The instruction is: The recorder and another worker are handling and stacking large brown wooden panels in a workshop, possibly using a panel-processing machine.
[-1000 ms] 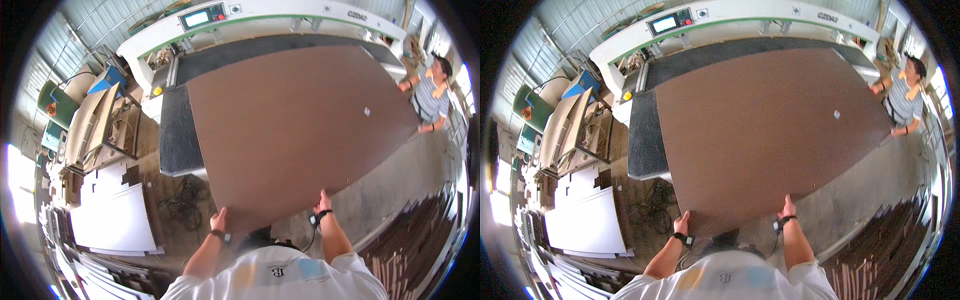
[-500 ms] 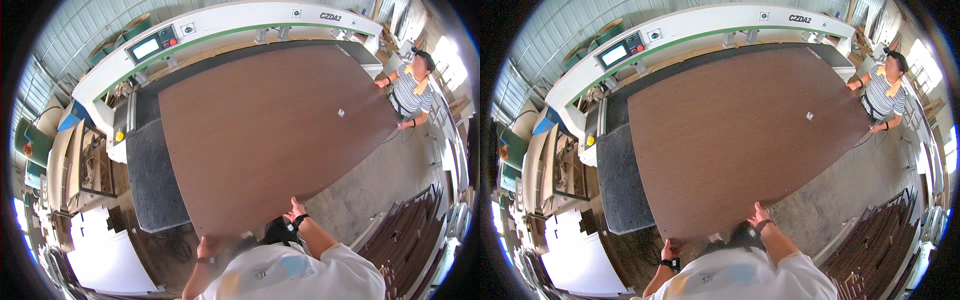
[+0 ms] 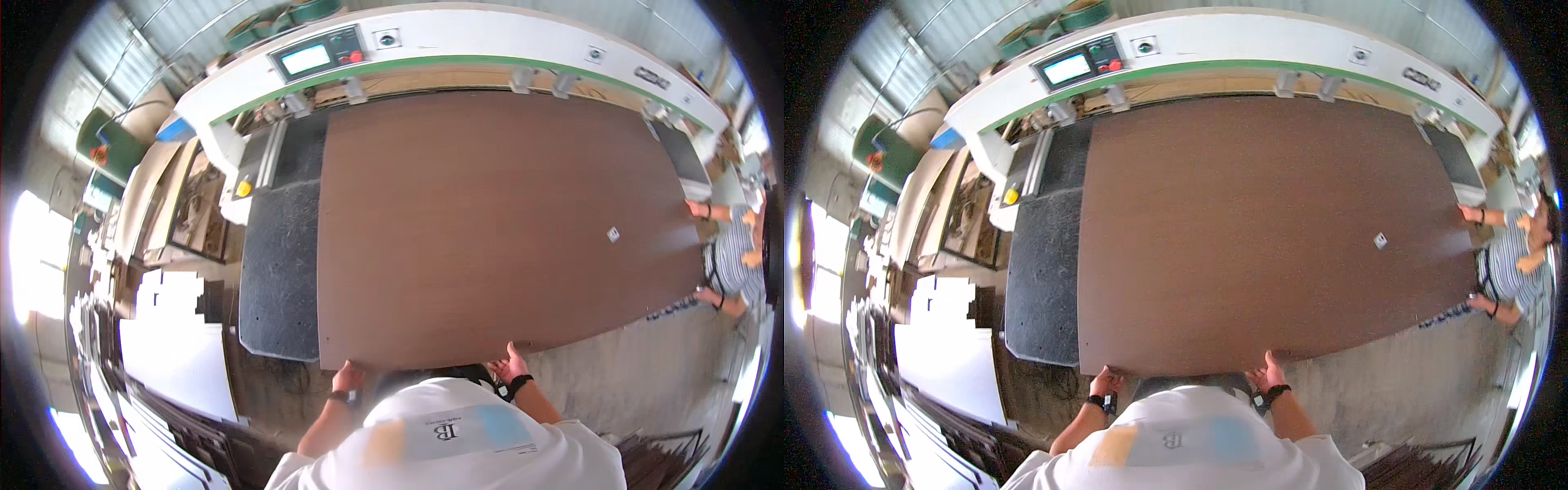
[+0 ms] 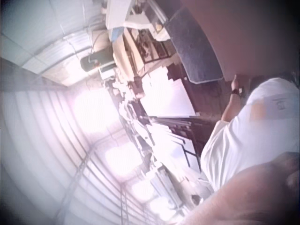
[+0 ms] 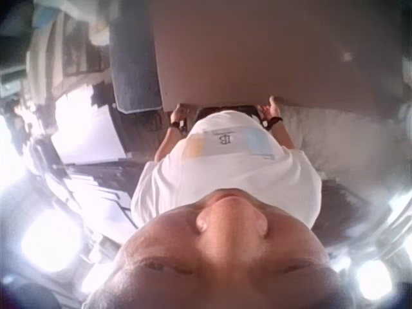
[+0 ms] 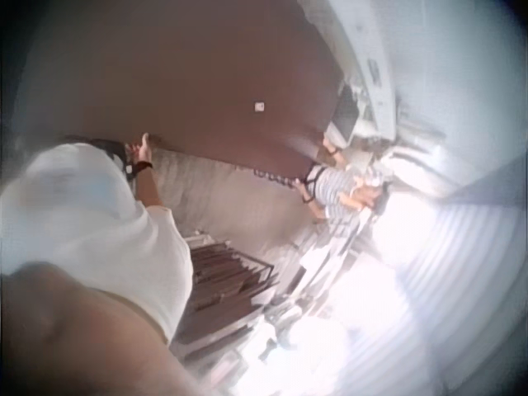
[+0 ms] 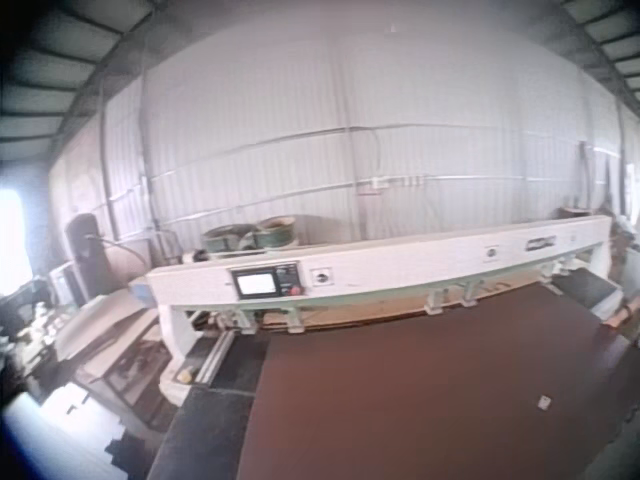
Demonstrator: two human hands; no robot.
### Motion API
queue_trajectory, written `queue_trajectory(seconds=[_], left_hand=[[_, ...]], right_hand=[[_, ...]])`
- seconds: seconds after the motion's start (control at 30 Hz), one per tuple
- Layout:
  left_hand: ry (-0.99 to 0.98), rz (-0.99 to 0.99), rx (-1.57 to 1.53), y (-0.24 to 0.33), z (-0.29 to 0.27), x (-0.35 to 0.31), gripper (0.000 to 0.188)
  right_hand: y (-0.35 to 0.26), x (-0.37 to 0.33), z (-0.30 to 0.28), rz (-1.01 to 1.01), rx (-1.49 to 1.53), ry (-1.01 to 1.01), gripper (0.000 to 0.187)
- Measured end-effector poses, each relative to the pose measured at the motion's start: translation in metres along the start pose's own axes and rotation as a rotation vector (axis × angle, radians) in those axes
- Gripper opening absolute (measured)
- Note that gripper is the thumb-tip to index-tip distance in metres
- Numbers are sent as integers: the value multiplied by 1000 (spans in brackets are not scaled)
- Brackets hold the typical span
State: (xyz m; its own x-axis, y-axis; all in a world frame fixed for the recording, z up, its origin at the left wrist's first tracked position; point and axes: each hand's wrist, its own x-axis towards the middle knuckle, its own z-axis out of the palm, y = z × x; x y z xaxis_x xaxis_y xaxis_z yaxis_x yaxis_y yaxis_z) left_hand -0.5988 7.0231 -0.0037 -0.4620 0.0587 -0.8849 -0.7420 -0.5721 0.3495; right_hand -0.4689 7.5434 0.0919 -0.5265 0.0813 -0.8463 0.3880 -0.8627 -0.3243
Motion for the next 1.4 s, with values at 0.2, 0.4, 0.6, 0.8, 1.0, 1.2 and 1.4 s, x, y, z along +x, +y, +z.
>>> queue_trajectory(seconds=[0.2, 0.4, 0.6, 0.8, 1.0, 1.2, 1.4], left_hand=[[-27, 12, 151, 33, 13, 11, 32], [-146, 239, 333, 48, -22, 28, 34], [-205, -35, -39, 58, 21, 19, 36], [236, 210, 664, 77, -7, 24, 40], [-78, -114, 227, 71, 38, 0, 44], [-75, -112, 296, 76, 72, 4, 45], [-76, -116, 346, 77, 91, 1, 45]], right_hand=[[-12, 24, 28, 74, 31, -88, 47], [-16, 36, 47, 51, 14, -183, 44], [-17, 27, 43, 28, 106, -4, 48], [-21, 17, 61, -6, 81, -49, 47], [-8, 45, 24, 17, 52, -11, 61], [-8, 47, 23, 37, 130, -18, 66], [-8, 38, 26, 16, 134, -49, 58]])
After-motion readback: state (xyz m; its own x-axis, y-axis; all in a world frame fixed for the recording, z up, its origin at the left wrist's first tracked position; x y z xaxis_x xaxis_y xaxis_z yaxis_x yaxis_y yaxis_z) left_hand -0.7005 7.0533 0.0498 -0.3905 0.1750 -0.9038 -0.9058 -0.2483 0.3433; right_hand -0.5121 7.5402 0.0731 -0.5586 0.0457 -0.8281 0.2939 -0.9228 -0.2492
